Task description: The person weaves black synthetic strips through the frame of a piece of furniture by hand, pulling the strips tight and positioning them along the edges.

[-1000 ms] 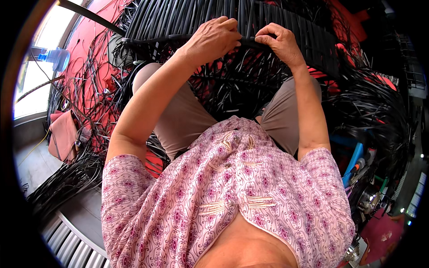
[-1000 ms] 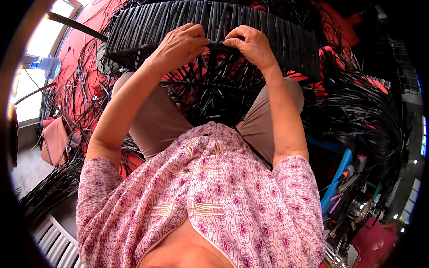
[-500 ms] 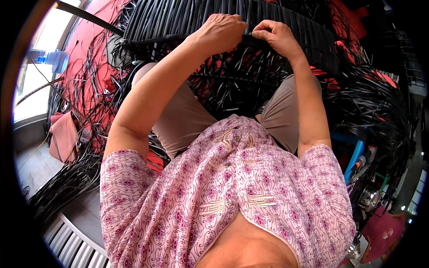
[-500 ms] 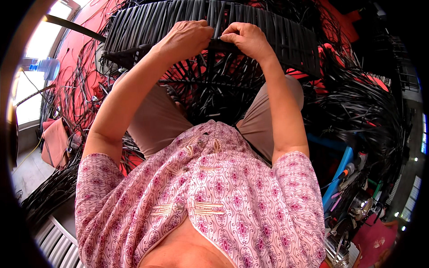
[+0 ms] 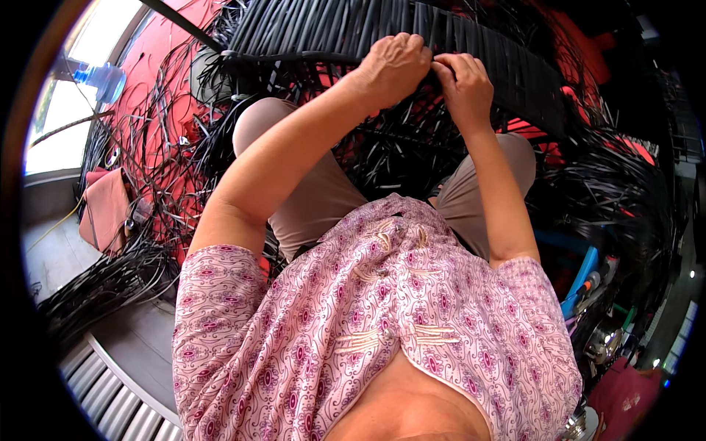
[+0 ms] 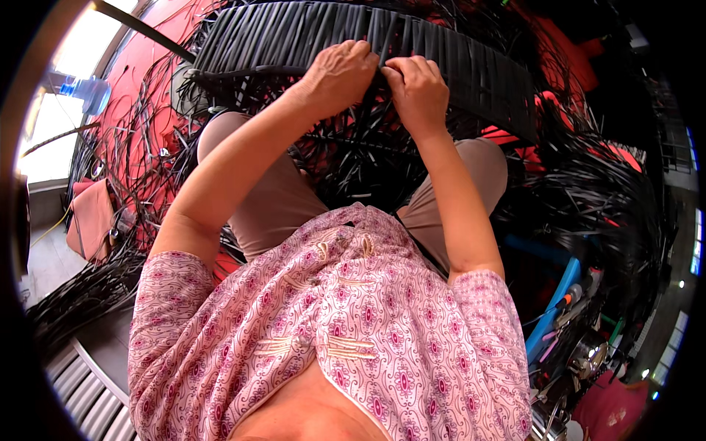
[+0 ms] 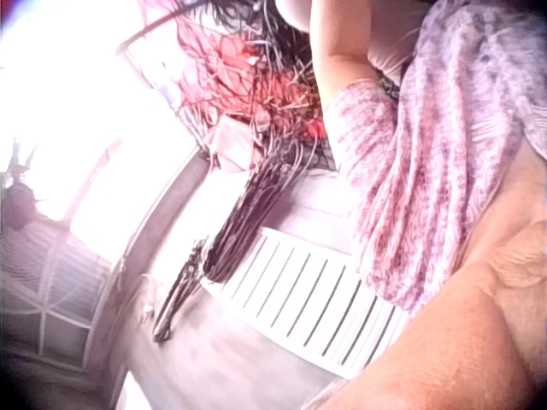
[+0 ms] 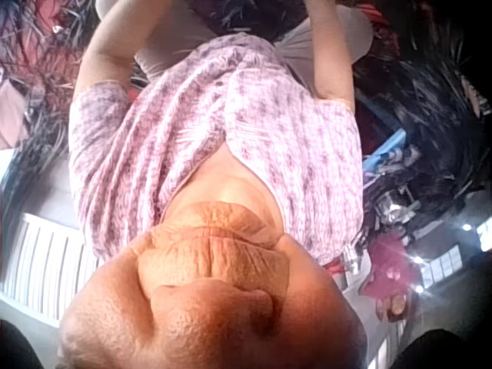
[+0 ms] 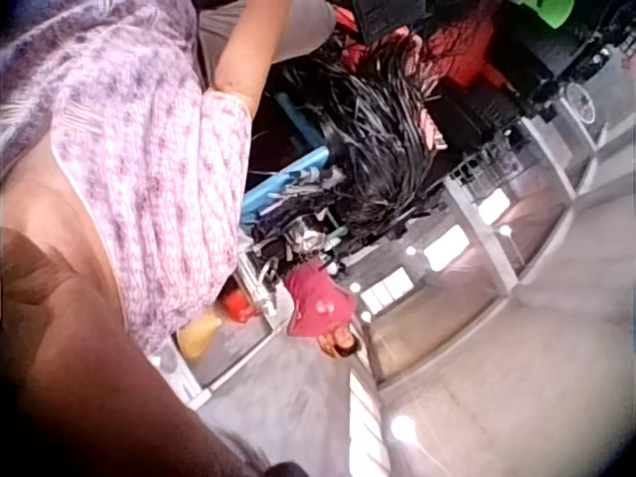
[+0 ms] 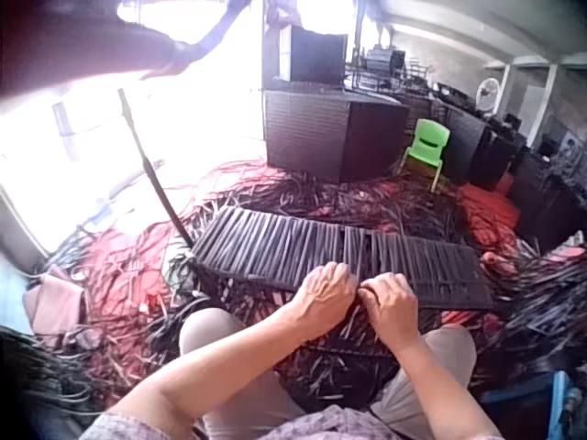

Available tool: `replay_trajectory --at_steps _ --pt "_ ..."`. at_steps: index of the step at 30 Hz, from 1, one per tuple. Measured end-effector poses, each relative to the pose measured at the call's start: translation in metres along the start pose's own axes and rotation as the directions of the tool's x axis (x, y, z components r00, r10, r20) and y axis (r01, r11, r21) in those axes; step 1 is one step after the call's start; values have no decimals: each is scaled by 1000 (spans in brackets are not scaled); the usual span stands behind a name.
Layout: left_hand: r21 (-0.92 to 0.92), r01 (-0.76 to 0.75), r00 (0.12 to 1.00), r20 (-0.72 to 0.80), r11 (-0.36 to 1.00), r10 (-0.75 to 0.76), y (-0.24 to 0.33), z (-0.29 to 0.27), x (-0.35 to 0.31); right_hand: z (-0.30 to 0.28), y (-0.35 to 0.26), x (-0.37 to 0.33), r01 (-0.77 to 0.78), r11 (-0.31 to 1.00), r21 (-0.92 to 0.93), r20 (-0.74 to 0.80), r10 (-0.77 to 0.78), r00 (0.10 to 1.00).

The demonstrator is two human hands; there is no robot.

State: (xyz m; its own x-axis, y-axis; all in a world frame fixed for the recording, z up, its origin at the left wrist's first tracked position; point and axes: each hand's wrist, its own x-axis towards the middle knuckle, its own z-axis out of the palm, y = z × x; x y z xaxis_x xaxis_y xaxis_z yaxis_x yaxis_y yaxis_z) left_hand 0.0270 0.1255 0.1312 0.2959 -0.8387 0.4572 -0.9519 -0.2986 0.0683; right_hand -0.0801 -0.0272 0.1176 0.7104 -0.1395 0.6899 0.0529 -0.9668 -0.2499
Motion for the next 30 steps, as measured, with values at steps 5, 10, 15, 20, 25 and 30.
replay_trajectory --at_steps 5,10,15,20,25,30 --pt "-19 40 996 -81 999 -42 2 3 -9 -11 -13 -1 58 995 -80 83 -51 995" --pt "-108 27 990 -136 994 -41 -20 11 -6 -17 -9 1 -23 1000 16 186 19 982" --pt "-437 188 947 -155 879 -280 -62 -22 -24 -11 -8 -3 -29 999 -17 126 31 991" --pt "-404 225 969 -5 887 -248 -72 -41 -55 -11 -8 1 -13 999 -29 164 18 986" --pt "-242 -4 994 -108 970 -23 -61 -39 -55 -13 -7 8 29 998 -60 220 -15 975" --pt "-120 -119 984 -147 986 100 -53 -35 -52 -8 -1 5 31 998 -51 197 -20 980"
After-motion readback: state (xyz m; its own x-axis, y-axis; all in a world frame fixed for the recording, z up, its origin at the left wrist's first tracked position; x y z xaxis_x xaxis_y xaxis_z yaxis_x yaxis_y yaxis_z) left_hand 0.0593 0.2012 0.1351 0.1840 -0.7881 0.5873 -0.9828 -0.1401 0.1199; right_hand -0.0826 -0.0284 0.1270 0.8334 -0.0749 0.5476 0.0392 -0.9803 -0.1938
